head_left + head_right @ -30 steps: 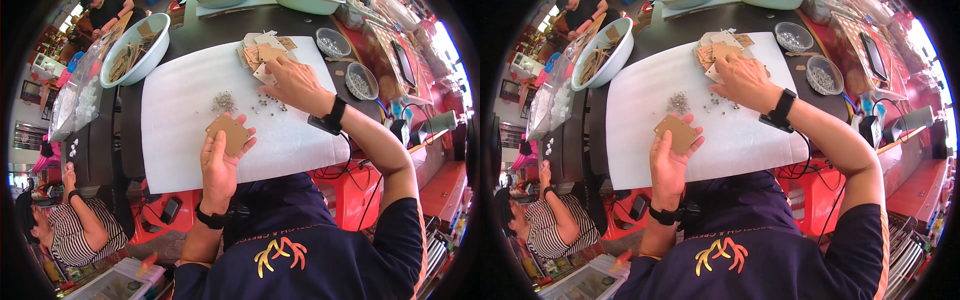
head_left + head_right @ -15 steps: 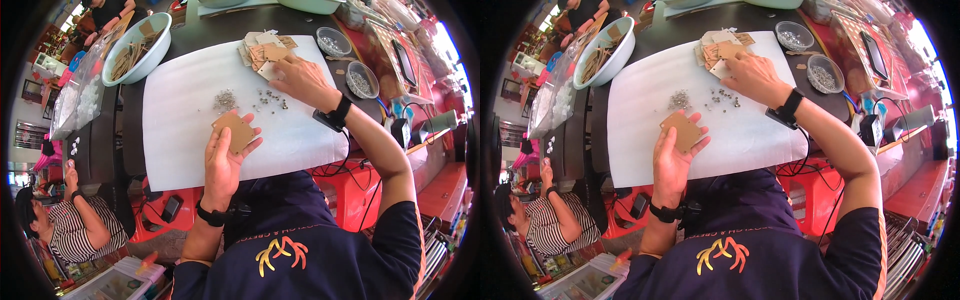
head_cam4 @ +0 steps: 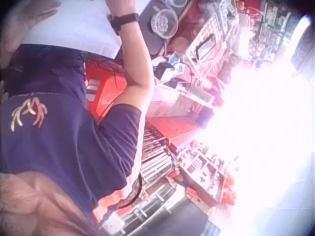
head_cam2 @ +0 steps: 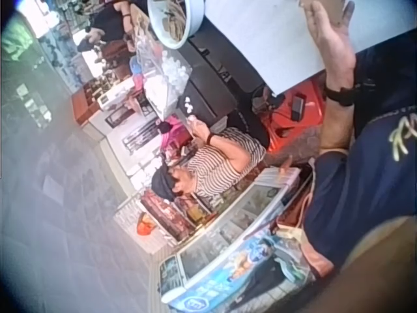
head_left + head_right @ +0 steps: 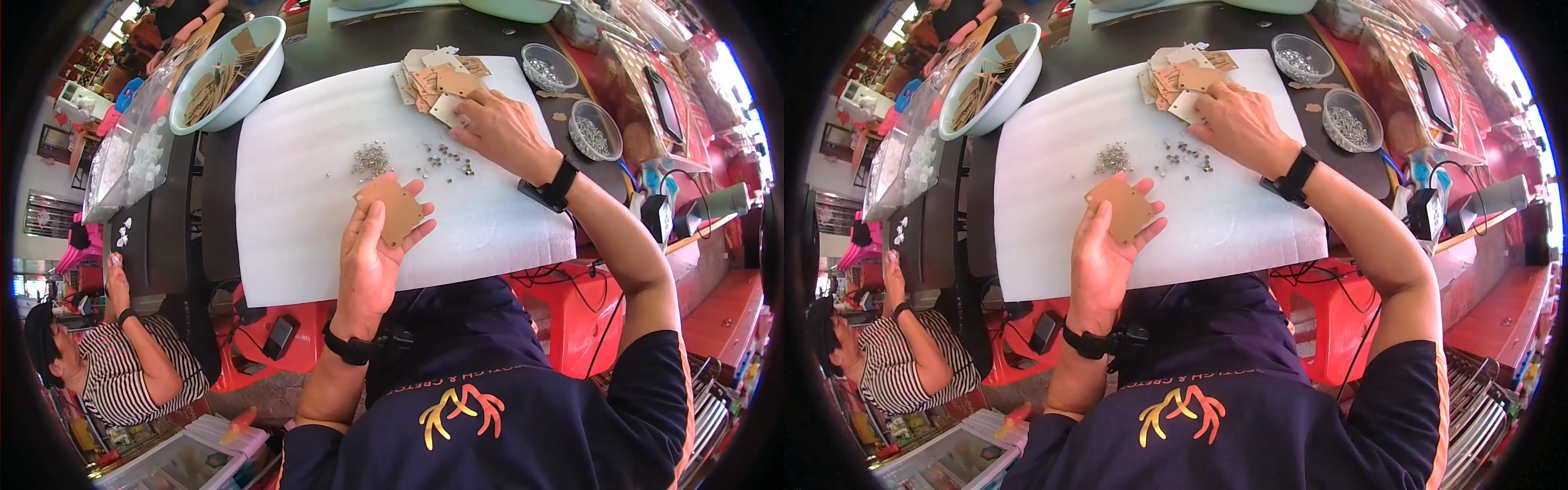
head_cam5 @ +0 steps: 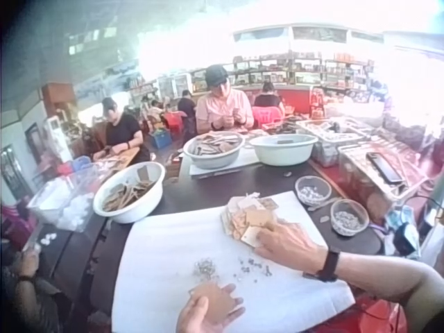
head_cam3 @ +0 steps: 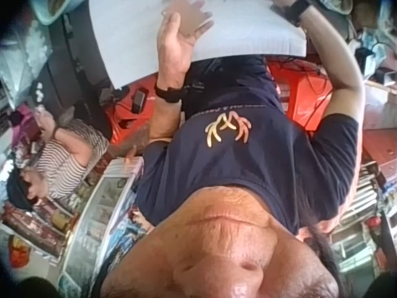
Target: Attaching small metal rivets or eyelets to leather tags for shoes by hand.
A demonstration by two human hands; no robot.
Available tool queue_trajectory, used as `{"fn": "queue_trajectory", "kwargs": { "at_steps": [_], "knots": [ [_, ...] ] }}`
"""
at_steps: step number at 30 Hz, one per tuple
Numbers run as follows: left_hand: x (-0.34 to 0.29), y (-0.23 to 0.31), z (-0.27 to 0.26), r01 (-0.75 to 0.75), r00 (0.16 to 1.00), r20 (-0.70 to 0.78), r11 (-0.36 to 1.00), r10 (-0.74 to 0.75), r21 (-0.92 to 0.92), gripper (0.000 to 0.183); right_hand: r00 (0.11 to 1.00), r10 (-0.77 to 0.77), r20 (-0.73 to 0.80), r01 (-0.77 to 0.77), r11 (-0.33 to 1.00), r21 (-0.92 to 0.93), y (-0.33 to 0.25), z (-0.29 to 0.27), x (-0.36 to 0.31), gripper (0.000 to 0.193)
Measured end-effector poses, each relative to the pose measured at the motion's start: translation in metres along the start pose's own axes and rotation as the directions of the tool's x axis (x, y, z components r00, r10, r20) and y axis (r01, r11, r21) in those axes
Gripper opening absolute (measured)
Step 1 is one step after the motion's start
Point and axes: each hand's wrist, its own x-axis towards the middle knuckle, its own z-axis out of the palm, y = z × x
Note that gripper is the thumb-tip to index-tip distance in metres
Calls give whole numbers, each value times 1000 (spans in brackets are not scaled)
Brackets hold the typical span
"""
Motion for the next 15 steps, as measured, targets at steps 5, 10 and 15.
{"fn": "queue_trajectory", "kwargs": {
  "at_steps": [5, 10, 15],
  "knots": [
    [0, 1, -2, 2, 1000, -4, 1000, -2, -17, 50, 997, 11, 79, -9, 1000, -25, -1, -5, -2, 17],
    [2, -1, -4, 0, 1000, 4, 999, 0, -32, 49, 992, 30, -126, -26, 999, 34, 11, -17, -6, 14],
    [4, -3, -3, 12, 1000, 8, 999, -12, -44, 49, 895, 406, -181, -323, 874, 363, 34, -34, -9, 23]
  ]
}}
